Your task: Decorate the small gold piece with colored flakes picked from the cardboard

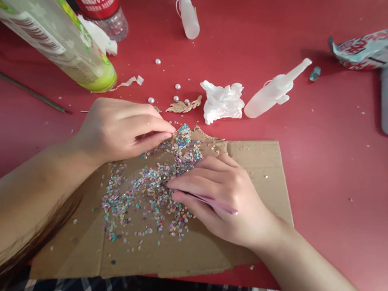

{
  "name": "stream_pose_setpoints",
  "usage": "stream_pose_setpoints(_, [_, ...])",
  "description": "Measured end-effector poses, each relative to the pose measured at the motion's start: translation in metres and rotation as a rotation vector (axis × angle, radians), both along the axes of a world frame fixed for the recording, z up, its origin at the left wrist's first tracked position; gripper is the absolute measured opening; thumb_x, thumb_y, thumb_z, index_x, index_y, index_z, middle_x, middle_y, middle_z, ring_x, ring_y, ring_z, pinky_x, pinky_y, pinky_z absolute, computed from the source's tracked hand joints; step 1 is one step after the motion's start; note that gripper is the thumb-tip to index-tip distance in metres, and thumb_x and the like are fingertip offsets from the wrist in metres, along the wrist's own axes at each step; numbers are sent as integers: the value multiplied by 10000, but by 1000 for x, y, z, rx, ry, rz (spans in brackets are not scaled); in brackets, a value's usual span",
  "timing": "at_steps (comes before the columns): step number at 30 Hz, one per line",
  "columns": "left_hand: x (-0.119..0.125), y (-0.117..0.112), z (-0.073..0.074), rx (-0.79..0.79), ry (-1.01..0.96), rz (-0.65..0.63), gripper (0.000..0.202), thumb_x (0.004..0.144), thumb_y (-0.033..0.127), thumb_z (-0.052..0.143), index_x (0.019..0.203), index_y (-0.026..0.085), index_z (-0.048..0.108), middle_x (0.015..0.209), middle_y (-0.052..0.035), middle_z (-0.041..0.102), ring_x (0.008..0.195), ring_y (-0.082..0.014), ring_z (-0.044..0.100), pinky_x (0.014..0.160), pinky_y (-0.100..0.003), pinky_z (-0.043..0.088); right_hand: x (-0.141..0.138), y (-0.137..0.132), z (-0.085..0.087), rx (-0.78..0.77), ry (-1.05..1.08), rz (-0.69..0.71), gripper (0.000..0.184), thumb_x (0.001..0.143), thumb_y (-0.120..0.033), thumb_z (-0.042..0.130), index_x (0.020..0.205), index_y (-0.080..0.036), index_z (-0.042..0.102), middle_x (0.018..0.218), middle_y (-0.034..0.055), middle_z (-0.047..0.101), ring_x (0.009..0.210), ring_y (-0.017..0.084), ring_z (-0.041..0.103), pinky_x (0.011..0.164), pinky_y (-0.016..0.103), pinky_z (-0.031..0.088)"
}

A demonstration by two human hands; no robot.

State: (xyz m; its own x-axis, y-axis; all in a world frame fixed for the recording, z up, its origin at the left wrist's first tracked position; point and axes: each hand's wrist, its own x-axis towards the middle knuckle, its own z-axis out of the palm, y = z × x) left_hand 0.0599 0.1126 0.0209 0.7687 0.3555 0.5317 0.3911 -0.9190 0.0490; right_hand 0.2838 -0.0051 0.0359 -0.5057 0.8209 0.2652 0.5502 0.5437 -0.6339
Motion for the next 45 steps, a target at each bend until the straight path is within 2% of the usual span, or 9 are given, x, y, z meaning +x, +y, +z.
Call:
stream_pose_setpoints(3, [0, 0, 0, -11, -4, -1, 137, 984, 305, 564, 945, 255, 685, 855, 56, 761, 723, -105, 706, 580, -277, 464, 0, 0, 2, 8, 22, 36, 157, 1000, -280, 579, 993, -210, 719, 848, -3, 763, 798, 134, 675, 750, 314, 449])
stream_pose_setpoints(9, [1, 0, 1, -49, 31, 24, 184, 1005, 346, 520, 950, 283, 684, 867, 58, 769, 738, -104, 710, 586, -289, 456, 1, -1, 3, -7, 3, -13, 161, 1006, -260, 548, 980, -212, 699, 875, 7, 769, 781, 150, 687, 726, 339, 429])
stream_pose_setpoints(12, [1, 0, 2, -54, 54, 40, 201, 1008, 362, 509, 957, 291, 690, 866, 55, 767, 738, -109, 710, 594, -290, 453, 2, -1, 5, 17, -23, -66, 155, 1005, -223, 529, 963, -210, 678, 874, 7, 776, 798, 161, 696, 747, 352, 419])
stream_pose_setpoints(21, [2, -1, 2, -45, 52, 39, 223, 1016, 364, 493, 949, 284, 690, 850, 61, 762, 737, -104, 711, 578, -292, 439, 2, -3, 3, 8, -18, -77, 159, 1017, -235, 520, 941, -210, 657, 831, -3, 754, 774, 149, 680, 771, 354, 409])
stream_pose_setpoints(25, [2, -1, 2, -62, 67, 47, 235, 1023, 363, 481, 946, 286, 689, 853, 60, 764, 749, -100, 714, 582, -289, 429, -1, -2, 3, -5, 13, 15, 145, 1019, -283, 544, 973, -214, 663, 872, -12, 758, 815, 136, 687, 824, 344, 417])
stream_pose_setpoints(30, [1, -1, 1, -54, 52, 38, 229, 1021, 357, 488, 947, 279, 691, 843, 56, 758, 749, -97, 714, 588, -283, 425, -2, -4, 2, 20, -24, -68, 143, 1012, -256, 547, 960, -223, 676, 859, -13, 763, 809, 146, 680, 813, 355, 396])
stream_pose_setpoints(33, [1, -1, 1, -67, 58, 43, 236, 1022, 357, 483, 942, 280, 692, 844, 53, 759, 750, -99, 713, 593, -288, 422, -1, -5, 2, 3, 20, -20, 141, 1012, -282, 552, 985, -223, 677, 874, -9, 761, 845, 150, 688, 846, 357, 413])
stream_pose_setpoints(38, [2, -1, 1, -71, 55, 41, 245, 1024, 363, 479, 939, 281, 693, 848, 52, 762, 753, -100, 712, 597, -290, 426, -1, -4, 4, 19, -37, -51, 146, 1001, -206, 543, 939, -208, 676, 846, -5, 756, 829, 150, 688, 835, 355, 407])
stream_pose_setpoints(45, [2, -2, 1, -71, 45, 43, 251, 1024, 360, 478, 930, 283, 697, 842, 55, 764, 743, -102, 712, 573, -302, 418, -5, -5, 0, 13, -3, -18, 152, 1021, -290, 549, 972, -234, 681, 887, -23, 772, 841, 137, 694, 864, 346, 409])
